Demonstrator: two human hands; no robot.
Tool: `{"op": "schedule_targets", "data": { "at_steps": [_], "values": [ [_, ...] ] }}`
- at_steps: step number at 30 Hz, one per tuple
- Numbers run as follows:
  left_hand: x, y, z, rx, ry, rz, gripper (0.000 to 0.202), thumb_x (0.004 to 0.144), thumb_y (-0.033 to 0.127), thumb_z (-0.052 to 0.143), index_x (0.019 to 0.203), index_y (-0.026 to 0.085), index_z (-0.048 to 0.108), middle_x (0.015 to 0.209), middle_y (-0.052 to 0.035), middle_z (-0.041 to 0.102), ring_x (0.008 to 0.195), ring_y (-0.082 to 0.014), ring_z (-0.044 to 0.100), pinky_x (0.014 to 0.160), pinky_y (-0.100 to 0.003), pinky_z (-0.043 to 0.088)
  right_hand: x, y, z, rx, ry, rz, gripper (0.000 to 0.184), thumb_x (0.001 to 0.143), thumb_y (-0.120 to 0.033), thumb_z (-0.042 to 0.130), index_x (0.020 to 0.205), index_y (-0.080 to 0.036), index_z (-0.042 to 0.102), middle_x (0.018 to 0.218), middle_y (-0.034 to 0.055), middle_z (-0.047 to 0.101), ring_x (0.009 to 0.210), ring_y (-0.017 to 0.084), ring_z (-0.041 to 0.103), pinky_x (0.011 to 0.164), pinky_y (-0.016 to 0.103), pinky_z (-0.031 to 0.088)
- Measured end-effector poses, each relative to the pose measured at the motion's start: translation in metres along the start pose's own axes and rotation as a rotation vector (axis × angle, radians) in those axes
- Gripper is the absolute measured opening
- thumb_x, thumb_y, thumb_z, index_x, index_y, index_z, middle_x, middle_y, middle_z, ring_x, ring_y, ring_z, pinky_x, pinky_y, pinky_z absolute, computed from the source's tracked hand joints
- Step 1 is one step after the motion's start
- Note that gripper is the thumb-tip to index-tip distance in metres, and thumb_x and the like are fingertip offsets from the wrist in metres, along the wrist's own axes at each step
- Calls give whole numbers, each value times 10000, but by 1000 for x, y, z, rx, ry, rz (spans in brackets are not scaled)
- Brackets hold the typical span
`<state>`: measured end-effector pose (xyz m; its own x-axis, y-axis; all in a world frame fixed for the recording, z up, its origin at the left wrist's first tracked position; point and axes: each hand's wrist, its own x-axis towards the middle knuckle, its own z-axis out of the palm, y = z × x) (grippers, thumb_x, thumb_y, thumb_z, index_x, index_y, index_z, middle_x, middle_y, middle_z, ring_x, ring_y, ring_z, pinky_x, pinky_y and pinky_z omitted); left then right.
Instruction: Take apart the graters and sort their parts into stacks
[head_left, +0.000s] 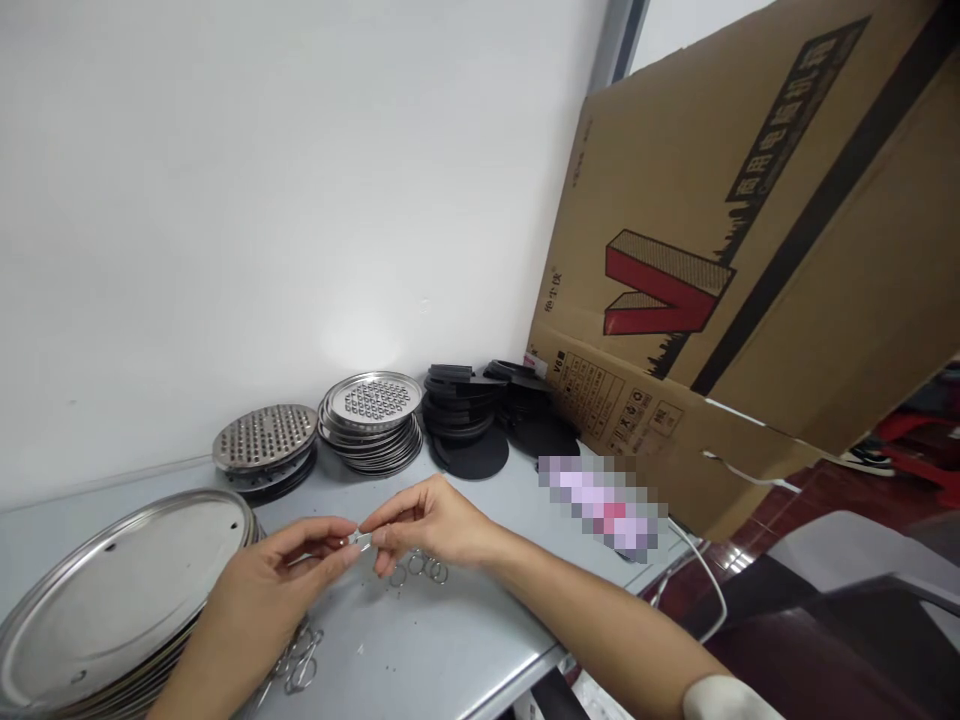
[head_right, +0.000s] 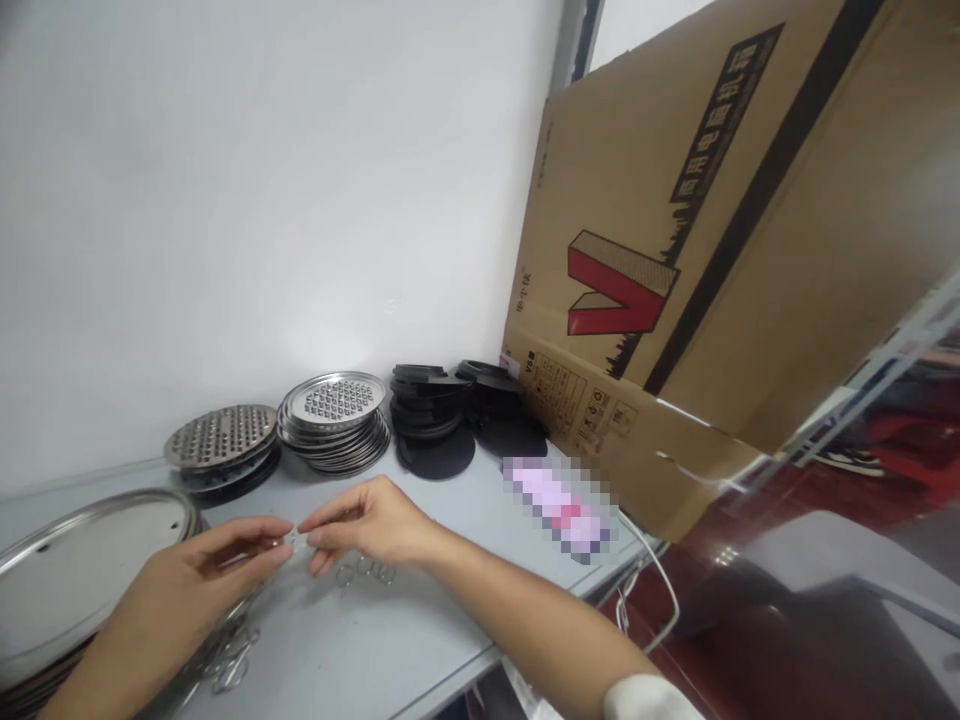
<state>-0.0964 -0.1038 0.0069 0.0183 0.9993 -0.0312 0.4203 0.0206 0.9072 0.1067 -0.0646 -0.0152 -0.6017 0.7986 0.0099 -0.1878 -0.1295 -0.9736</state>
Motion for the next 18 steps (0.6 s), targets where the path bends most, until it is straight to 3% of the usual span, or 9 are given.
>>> {"op": "schedule_targets", "data": {
  "at_steps": [2, 4, 8, 10, 14, 18],
  "values": [
    [2, -2, -1, 148, 56, 78, 368, 657, 565, 730, 808, 230, 758, 851, -33, 748, 776, -224, 686, 699, -249, 548, -3, -1, -1, -118, -44, 41, 403, 704, -355, 791, 1019, -111, 735, 658, 20, 688, 581, 140, 662, 645, 286, 536],
    [4, -5, -2, 221, 37, 130, 357, 709, 577, 677, 786, 234, 740, 824, -21, 732, 730, -207, 674, 649, -235, 530, -6, -4, 0, -334, -40, 10, 326, 779, -319, 724, 1051, -139, 738, 641, 4, 665, 584, 133, 647, 629, 256, 513],
    [7, -12, -2, 175, -110, 142, 367, 787, 573, 607, 830, 222, 703, 798, -20, 719, 742, -198, 672, 635, -223, 520, -9, -8, 5, -780, 28, -226, 245, 896, -209, 562, 1059, -178, 743, 662, -2, 646, 641, 118, 639, 703, 220, 482],
    [7, -16, -2, 144, -121, 108, 362, 770, 569, 633, 832, 218, 696, 807, -23, 731, 793, -208, 687, 681, -226, 531, -9, -8, 6, -914, 52, -319, 268, 920, -194, 521, 1094, -171, 723, 726, 18, 659, 677, 120, 634, 732, 215, 473],
    [5, -17, 0, 143, 4, 106, 342, 703, 548, 697, 823, 228, 704, 867, -21, 753, 840, -227, 715, 729, -231, 557, -9, -6, 7, -1198, 102, -498, 271, 948, -216, 469, 1106, -155, 681, 834, 64, 660, 768, 152, 598, 724, 226, 448],
    [0, -8, 3, 216, 149, 195, 242, 700, 478, 704, 805, 263, 739, 856, 5, 765, 794, -222, 727, 796, -251, 571, -11, -1, 15, -1312, 187, -511, 242, 958, -224, 423, 1016, -166, 651, 811, 52, 633, 693, 143, 553, 639, 219, 416]
  ]
}}
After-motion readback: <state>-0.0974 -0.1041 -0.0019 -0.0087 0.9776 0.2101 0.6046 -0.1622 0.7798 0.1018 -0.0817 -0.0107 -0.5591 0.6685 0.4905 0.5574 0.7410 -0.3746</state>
